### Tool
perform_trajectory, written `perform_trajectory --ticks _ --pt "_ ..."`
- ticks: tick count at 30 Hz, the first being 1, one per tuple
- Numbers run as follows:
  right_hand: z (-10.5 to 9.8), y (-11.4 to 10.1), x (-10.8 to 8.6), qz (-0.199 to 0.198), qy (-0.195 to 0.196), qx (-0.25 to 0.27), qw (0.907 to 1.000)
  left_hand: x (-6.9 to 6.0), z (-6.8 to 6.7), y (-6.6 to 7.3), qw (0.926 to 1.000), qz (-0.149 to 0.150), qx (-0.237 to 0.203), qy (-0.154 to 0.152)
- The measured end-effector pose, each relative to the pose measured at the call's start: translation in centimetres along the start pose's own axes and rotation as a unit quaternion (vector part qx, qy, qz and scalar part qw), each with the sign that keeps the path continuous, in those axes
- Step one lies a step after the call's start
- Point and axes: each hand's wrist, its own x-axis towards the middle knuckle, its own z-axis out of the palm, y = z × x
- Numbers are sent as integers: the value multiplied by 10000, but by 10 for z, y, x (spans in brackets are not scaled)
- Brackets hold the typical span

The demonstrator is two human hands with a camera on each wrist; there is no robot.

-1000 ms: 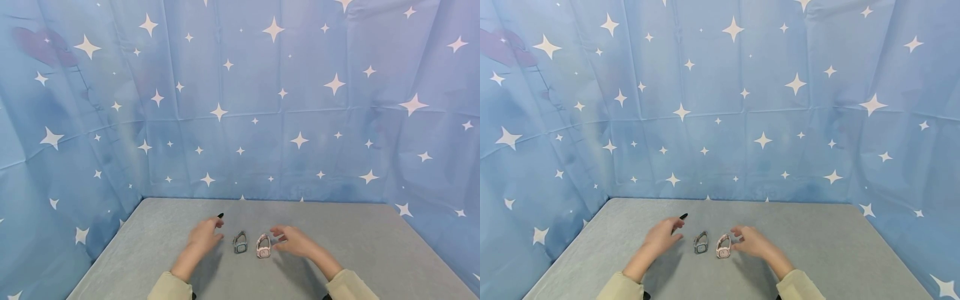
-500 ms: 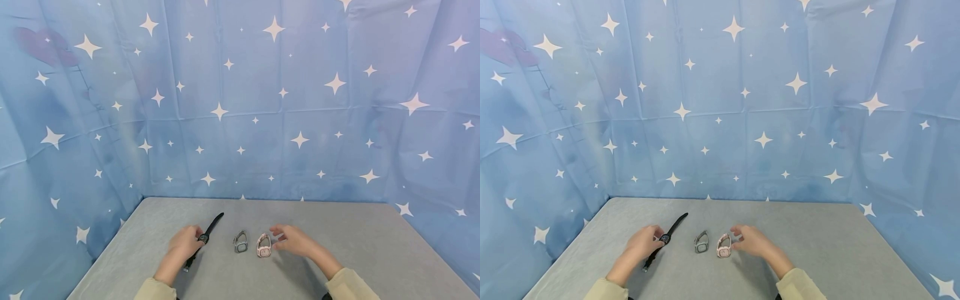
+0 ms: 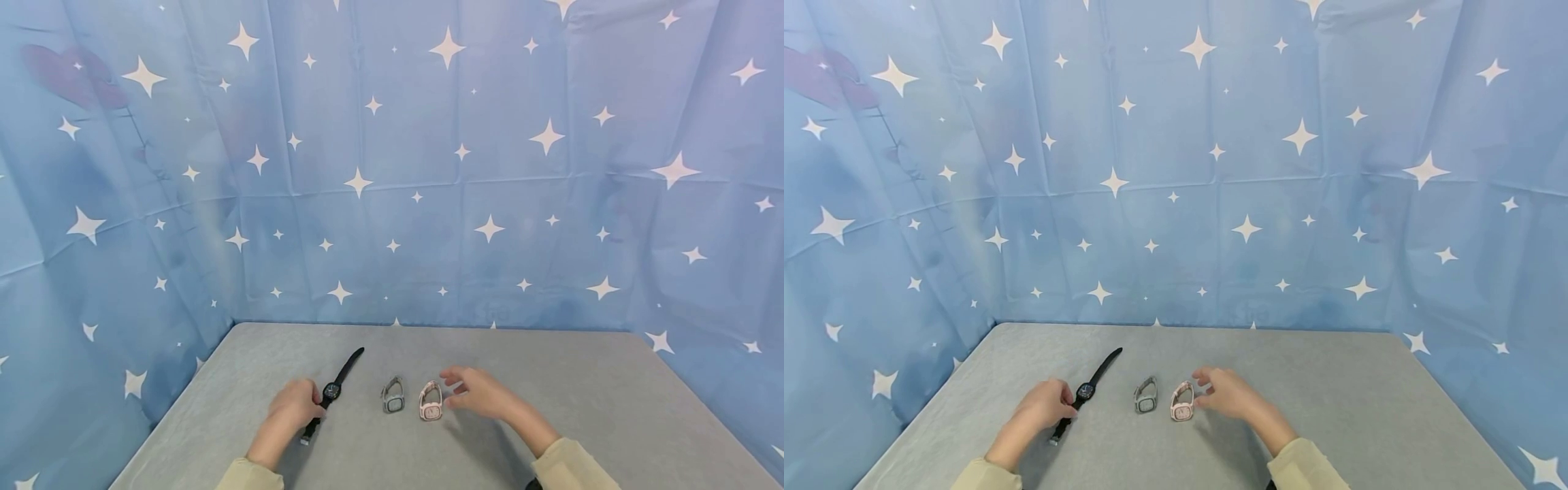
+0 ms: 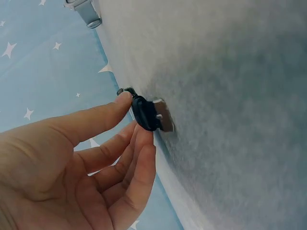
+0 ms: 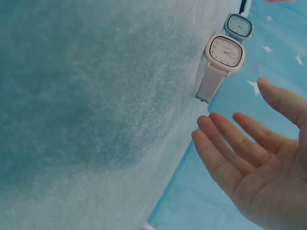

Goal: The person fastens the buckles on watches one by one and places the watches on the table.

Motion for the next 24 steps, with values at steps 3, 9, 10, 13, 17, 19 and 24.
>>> perform_trajectory --ticks 3,9,10,13,17,19,24 --pt "0 0 0 -16 24 -10 10000 1 1 1 9999 23 -144 -26" --pt "0 -2 -1 -77 104 -49 9999 4 3 4 9972 270 -693 -82" --pt "0 -3 -1 -90 116 -55 9999 5 3 4 9965 351 -748 -88" --pt "0 -5 -2 -111 161 -63 9998 6 2 5 9950 500 -854 -126" --pt "0 -8 -1 -184 299 -78 9994 8 1 10 9927 607 -1038 -101" --pt "0 -10 -1 -211 374 -116 9990 7 0 13 9918 711 -1063 -55" --pt "1 -13 1 -259 486 -186 9983 6 -5 23 9903 953 -1002 86"
